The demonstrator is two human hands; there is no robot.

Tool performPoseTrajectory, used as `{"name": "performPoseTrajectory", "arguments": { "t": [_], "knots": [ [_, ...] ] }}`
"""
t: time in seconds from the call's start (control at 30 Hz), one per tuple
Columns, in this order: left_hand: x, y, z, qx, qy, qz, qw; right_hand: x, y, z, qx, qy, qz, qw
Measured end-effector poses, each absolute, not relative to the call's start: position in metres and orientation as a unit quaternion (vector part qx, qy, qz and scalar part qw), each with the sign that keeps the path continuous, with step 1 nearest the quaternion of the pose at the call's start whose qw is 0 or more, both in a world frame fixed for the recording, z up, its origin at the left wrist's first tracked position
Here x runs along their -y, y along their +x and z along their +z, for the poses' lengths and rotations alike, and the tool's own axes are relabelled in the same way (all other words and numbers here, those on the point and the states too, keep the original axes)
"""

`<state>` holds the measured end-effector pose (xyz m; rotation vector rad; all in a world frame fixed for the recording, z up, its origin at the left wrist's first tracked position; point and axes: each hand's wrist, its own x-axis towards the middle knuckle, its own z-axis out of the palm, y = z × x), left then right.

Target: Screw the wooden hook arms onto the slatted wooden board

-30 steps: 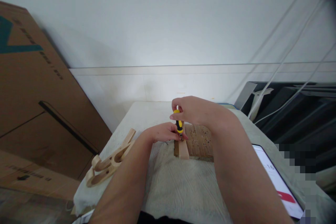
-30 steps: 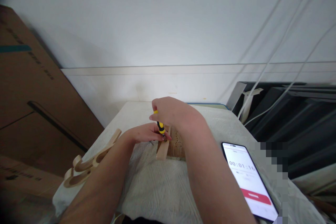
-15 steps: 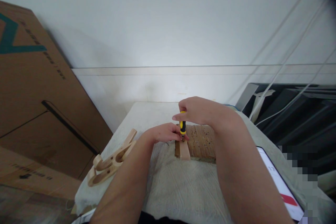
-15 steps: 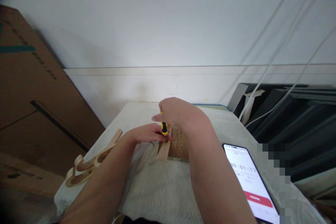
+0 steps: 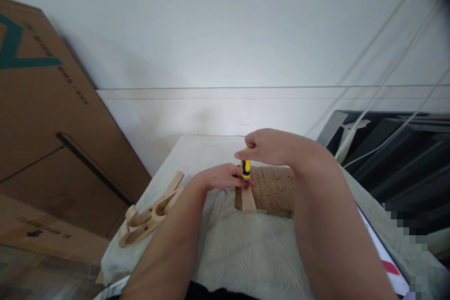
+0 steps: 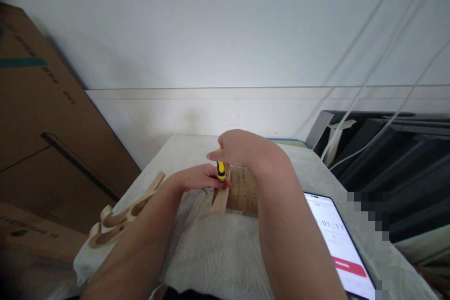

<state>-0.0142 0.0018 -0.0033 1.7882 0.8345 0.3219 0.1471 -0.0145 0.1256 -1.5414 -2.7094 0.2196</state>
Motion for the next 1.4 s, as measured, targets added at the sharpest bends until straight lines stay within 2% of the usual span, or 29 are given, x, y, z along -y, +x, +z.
{"name": "performPoseTrajectory", "arguments": {
  "t": [0.13, 0.33, 0.5, 0.7, 0.87, 1.03, 1.27, 1.4],
  "knots": [
    [-0.001, -0.013, -0.003, -0.345, 0.753, 0.147, 0.541, 0.008, 0.147, 0.122, 0.860, -0.507, 0.060, 0.014],
    [-0.001, -0.012, -0.001, -0.345, 0.750, 0.147, 0.544, 0.012, 0.152, 0.125, 0.873, -0.472, 0.114, 0.048],
    [0.001, -0.014, 0.002, -0.371, 0.742, 0.126, 0.544, 0.015, 0.153, 0.126, 0.883, -0.448, 0.137, 0.034],
    [0.002, -0.014, 0.005, -0.376, 0.742, 0.119, 0.542, 0.010, 0.147, 0.124, 0.864, -0.501, 0.058, 0.013],
    [0.001, -0.013, 0.003, -0.373, 0.743, 0.125, 0.541, 0.007, 0.148, 0.122, 0.867, -0.487, 0.091, 0.050],
    [0.000, -0.014, 0.000, -0.366, 0.735, 0.137, 0.555, 0.012, 0.154, 0.124, 0.884, -0.448, 0.128, 0.047],
    [0.000, -0.013, 0.001, -0.369, 0.728, 0.137, 0.562, 0.009, 0.143, 0.123, 0.862, -0.505, 0.034, 0.007],
    [0.000, -0.012, 0.002, -0.370, 0.734, 0.136, 0.553, 0.009, 0.140, 0.122, 0.864, -0.501, 0.055, 0.025]
  ]
}}
